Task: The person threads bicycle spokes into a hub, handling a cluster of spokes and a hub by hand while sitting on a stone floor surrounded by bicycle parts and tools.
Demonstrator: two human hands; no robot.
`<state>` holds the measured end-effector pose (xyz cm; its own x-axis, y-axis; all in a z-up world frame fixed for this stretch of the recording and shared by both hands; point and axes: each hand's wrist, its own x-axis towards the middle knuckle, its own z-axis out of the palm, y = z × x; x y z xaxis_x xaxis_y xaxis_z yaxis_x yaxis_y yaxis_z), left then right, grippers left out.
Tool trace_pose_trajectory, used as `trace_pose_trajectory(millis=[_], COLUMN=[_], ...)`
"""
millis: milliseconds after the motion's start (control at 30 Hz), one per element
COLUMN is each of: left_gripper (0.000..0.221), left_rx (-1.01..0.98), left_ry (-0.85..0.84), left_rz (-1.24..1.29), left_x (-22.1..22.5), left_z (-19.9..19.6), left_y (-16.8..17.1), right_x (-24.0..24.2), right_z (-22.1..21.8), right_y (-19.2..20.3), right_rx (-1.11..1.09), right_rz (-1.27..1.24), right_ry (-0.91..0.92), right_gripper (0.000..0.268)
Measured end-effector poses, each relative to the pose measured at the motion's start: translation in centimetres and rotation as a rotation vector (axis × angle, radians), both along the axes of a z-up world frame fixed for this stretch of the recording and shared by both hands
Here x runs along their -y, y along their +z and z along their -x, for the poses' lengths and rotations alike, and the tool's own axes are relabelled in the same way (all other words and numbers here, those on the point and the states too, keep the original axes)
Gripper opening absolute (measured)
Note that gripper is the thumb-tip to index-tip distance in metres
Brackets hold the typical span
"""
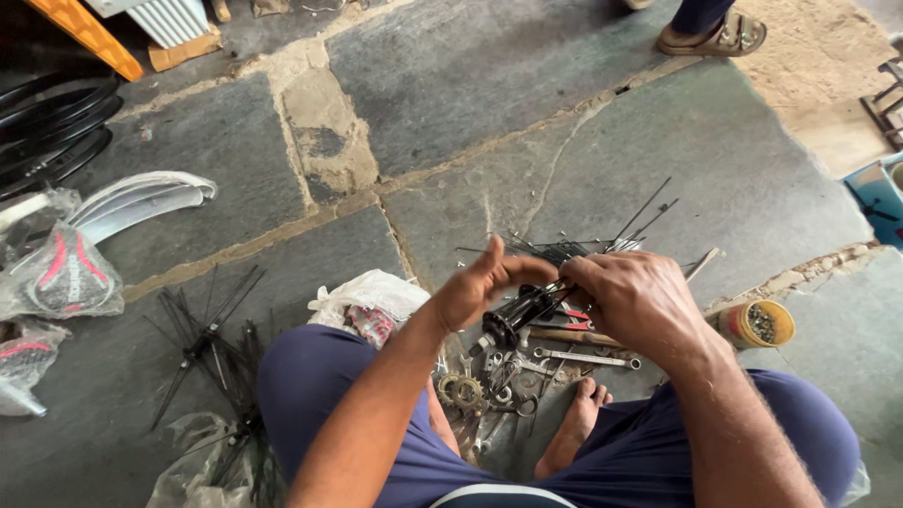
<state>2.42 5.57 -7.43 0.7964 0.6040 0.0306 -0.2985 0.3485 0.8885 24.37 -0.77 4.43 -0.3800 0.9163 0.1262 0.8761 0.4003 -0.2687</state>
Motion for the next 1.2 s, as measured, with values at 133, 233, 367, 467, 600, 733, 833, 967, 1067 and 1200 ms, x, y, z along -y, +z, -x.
trace_pose_trajectory(millis=[133,233,367,467,600,733,833,967,1067,1200], left_gripper=[0.106,0.106,0.079,0.068,0.051,0.045,0.051,0.063,0.061,0.052], left_rx=[0.145,0.23,0.188,-0.051,-0.458,-0.876,-1.115,-1.468,-1.534,-1.631], left_ry=[-0.138,-0.145,-0.248,-0.26,-0.126,0.048,0.013,-0.073,-0.088,-0.057], left_rz=[0.166,0.24,0.167,0.088,-0.008,-0.187,-0.61,-0.761,-0.846,-0.928], left_x=[1.7,2.4,1.7,1.4,0.8,-1.0,-1.8,-1.8,-1.7,-1.6], left_z=[-0.4,0.4,1.4,2.3,2.3,2.5,3.1,3.2,3.2,3.8], left_y=[-3.2,-4.2,-3.5,-2.7,-2.5,0.0,3.4,7.3,8.1,6.6], right_x=[-0.4,-1.2,-2.0,-2.7,-3.4,-3.8,-3.7,-3.6,-3.8,-3.6], right_z=[-1.7,-2.7,-3.5,-3.9,-3.7,-2.7,-2.6,-3.5,-3.8,-2.2], right_y=[-0.6,-1.5,-3.0,-4.6,-6.8,-7.3,-6.8,-7.1,-7.8,-8.0], right_rx=[-0.074,-0.074,-0.18,-0.214,-0.23,-0.197,-0.229,-0.492,-0.704,-0.904], right_rz=[-0.003,0.059,0.053,0.137,0.19,0.348,0.497,0.478,0.513,0.586], right_ry=[0.016,-0.016,0.018,-0.055,-0.092,-0.126,-0.188,-0.118,0.055,-0.052], right_gripper=[0.022,0.024,0.026,0.031,0.04,0.055,0.06,0.045,0.033,0.016])
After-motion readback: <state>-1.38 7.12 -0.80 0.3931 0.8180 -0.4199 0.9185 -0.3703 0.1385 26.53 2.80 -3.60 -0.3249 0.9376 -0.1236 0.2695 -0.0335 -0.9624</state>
